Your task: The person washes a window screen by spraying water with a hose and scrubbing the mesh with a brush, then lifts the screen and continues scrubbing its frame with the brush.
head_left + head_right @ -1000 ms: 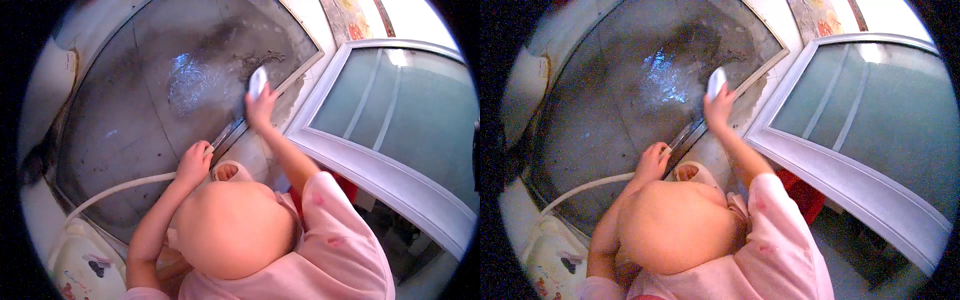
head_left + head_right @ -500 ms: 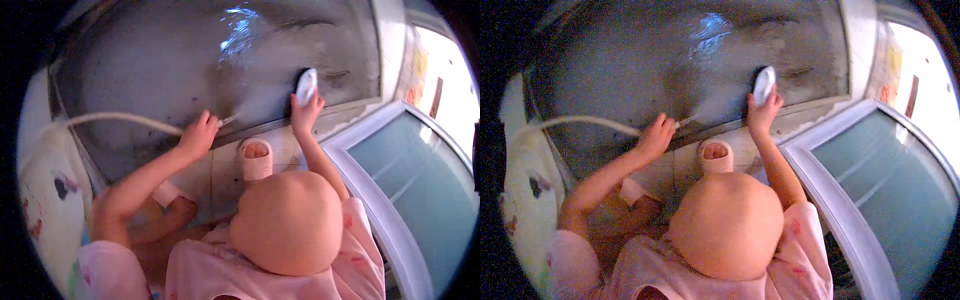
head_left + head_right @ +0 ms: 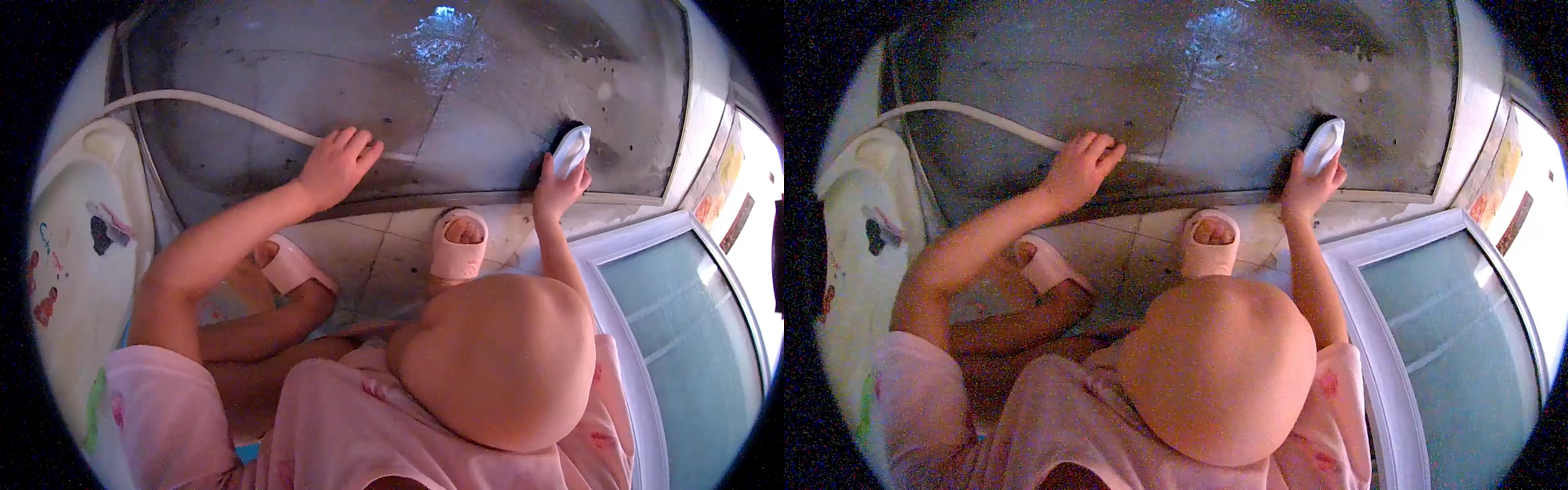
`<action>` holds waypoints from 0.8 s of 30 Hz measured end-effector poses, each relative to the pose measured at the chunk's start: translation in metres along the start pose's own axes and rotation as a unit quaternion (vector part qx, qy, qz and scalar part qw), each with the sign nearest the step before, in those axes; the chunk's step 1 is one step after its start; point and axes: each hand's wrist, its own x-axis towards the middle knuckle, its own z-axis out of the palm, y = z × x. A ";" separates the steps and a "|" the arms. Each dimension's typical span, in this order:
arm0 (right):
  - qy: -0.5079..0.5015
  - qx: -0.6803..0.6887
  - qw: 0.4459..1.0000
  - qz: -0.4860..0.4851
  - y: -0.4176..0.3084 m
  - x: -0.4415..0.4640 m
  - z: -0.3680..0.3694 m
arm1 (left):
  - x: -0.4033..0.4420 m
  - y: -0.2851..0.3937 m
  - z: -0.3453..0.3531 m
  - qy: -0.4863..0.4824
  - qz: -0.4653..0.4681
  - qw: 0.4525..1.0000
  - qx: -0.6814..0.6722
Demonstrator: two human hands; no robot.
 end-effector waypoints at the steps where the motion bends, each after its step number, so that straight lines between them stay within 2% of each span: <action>1: 0.000 -0.003 1.000 0.003 0.000 -0.001 0.000 | -0.007 0.008 -0.003 0.005 0.021 1.000 -0.012; 2: -0.001 -0.005 1.000 0.005 -0.001 -0.002 -0.002 | -0.016 0.017 -0.007 0.011 0.041 0.999 -0.024; 4: -0.005 -0.012 1.000 0.006 -0.005 -0.001 -0.003 | -0.049 0.040 0.005 -0.111 0.157 0.978 -0.084; 6: 0.000 -0.005 1.000 0.013 -0.006 -0.002 -0.001 | -0.098 0.078 0.056 -0.235 0.171 0.931 -0.221; 7: 0.001 -0.001 1.000 0.017 -0.006 -0.003 -0.001 | -0.118 0.100 0.080 -0.387 0.138 0.882 -0.233; 8: -0.001 -0.006 1.000 0.008 -0.007 -0.003 -0.001 | -0.136 0.121 0.107 -0.528 0.103 0.808 -0.240; 9: -0.002 -0.011 1.000 -0.002 -0.008 -0.003 -0.002 | -0.151 0.141 0.127 -0.604 0.081 0.755 -0.242; 11: -0.004 -0.018 1.000 -0.016 -0.005 -0.003 -0.003 | -0.173 0.177 0.148 -0.660 0.071 0.700 -0.263; 16: -0.022 -0.037 0.999 0.005 -0.010 -0.001 -0.008 | -0.198 0.231 0.164 -0.653 0.090 0.681 -0.318; 24: -0.016 -0.033 0.999 0.021 -0.005 0.000 -0.001 | -0.207 0.266 0.150 -0.626 0.105 0.682 -0.364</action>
